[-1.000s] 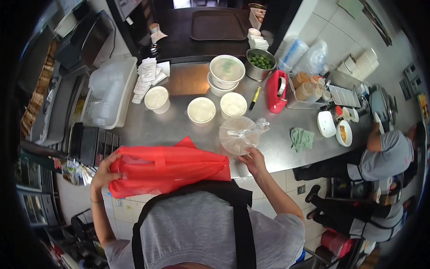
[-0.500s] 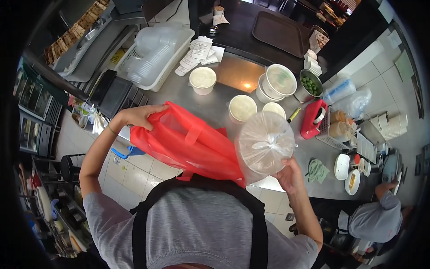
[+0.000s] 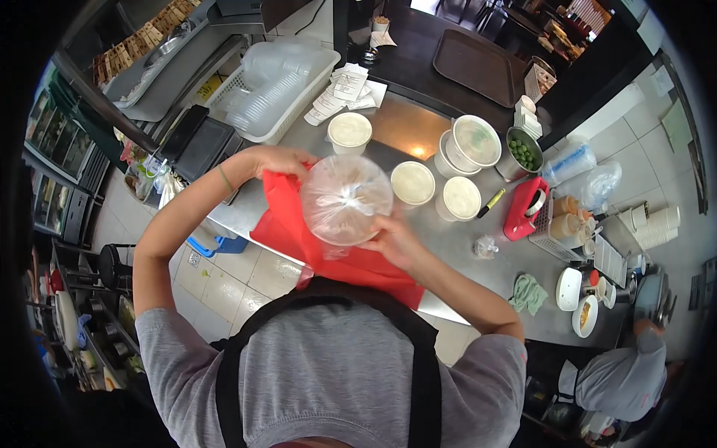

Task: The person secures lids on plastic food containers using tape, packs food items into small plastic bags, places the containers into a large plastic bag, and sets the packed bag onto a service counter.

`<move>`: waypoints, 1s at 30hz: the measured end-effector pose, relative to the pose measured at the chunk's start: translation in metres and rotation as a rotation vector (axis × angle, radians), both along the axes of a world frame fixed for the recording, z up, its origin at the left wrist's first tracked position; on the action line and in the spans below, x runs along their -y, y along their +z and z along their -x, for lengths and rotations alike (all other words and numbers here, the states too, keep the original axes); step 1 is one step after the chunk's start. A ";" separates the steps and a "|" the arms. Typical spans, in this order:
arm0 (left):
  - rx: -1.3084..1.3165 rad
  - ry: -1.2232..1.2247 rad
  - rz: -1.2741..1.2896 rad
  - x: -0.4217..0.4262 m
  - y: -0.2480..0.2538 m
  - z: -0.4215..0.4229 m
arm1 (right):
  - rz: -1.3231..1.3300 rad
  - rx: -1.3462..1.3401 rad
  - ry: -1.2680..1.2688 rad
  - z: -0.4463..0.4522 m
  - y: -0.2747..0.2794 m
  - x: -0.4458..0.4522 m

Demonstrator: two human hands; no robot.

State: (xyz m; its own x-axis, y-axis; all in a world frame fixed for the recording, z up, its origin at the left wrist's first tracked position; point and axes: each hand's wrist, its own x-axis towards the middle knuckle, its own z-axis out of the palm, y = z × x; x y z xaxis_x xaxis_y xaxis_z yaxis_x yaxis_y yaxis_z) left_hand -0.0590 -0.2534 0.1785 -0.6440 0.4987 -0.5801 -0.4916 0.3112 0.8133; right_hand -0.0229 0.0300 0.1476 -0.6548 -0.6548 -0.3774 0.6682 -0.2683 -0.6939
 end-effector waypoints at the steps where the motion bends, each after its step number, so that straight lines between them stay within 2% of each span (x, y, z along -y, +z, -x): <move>1: -0.057 0.018 0.093 -0.003 -0.001 0.007 | 0.003 0.025 0.026 -0.001 -0.010 0.009; 4: -0.314 -0.205 0.518 -0.035 0.004 0.023 | -0.012 0.077 0.039 0.001 -0.057 0.029; 6: -0.718 -0.208 0.523 -0.055 -0.060 0.035 | -0.003 0.143 0.049 -0.006 -0.075 0.042; 8: -0.692 -0.212 0.411 -0.093 -0.026 0.001 | 0.056 0.223 0.045 -0.008 -0.104 0.049; 10: -1.036 -0.129 0.245 -0.105 -0.025 -0.041 | 0.026 0.190 0.037 -0.010 -0.113 0.051; 12: -1.011 -0.061 0.117 -0.085 0.018 -0.094 | 0.014 0.214 0.049 -0.009 -0.134 0.052; 13: -1.130 -0.015 0.156 -0.062 0.021 -0.118 | 0.017 0.216 0.055 -0.009 -0.135 0.050; 14: -1.076 0.145 0.224 -0.039 0.029 -0.149 | 0.035 0.237 0.010 -0.011 -0.134 0.047; 15: -0.915 0.486 0.576 0.007 0.000 -0.198 | 0.049 0.257 -0.028 -0.013 -0.135 0.042; 16: -0.733 0.672 0.910 0.011 -0.010 -0.221 | 0.126 0.094 0.084 -0.012 -0.164 0.033; 17: -0.968 0.567 1.299 0.007 -0.016 -0.234 | 0.125 0.091 0.094 -0.016 -0.142 0.021; 18: -1.192 0.423 1.689 0.002 -0.021 -0.245 | -0.102 -0.415 0.233 -0.026 -0.093 0.010; 19: -1.303 0.432 1.536 -0.004 -0.035 -0.254 | -0.331 -0.921 0.365 -0.033 -0.067 0.004; 20: -1.408 0.440 1.379 -0.010 -0.052 -0.257 | -0.329 -0.925 0.373 -0.035 -0.076 0.008; 21: -1.325 0.411 0.897 -0.021 -0.058 -0.252 | -0.045 -0.520 0.142 -0.037 -0.091 0.015; 22: -1.536 0.176 1.054 -0.042 -0.063 -0.248 | 0.223 -0.103 -0.083 -0.037 -0.104 0.018; 23: -1.407 0.115 1.067 -0.052 -0.079 -0.239 | 0.219 -0.101 -0.072 -0.036 -0.108 0.017; 24: -1.277 0.054 1.074 -0.058 -0.102 -0.228 | 0.255 0.042 -0.101 -0.035 -0.110 0.016; 25: -1.273 0.058 1.077 -0.064 -0.114 -0.215 | 0.292 0.186 -0.134 -0.034 -0.111 0.016; 27: -0.670 0.078 1.276 -0.064 -0.135 -0.188 | 0.292 0.189 -0.130 -0.037 -0.092 0.019; 28: -0.675 0.076 1.278 -0.057 -0.171 -0.176 | 0.288 0.193 -0.129 -0.038 -0.085 0.020; 29: -0.804 0.188 1.225 -0.047 -0.218 -0.164 | 0.291 0.191 -0.132 -0.039 -0.088 0.019; 30: -0.929 0.300 1.163 -0.042 -0.242 -0.156 | 0.254 0.160 -0.143 -0.039 -0.094 0.019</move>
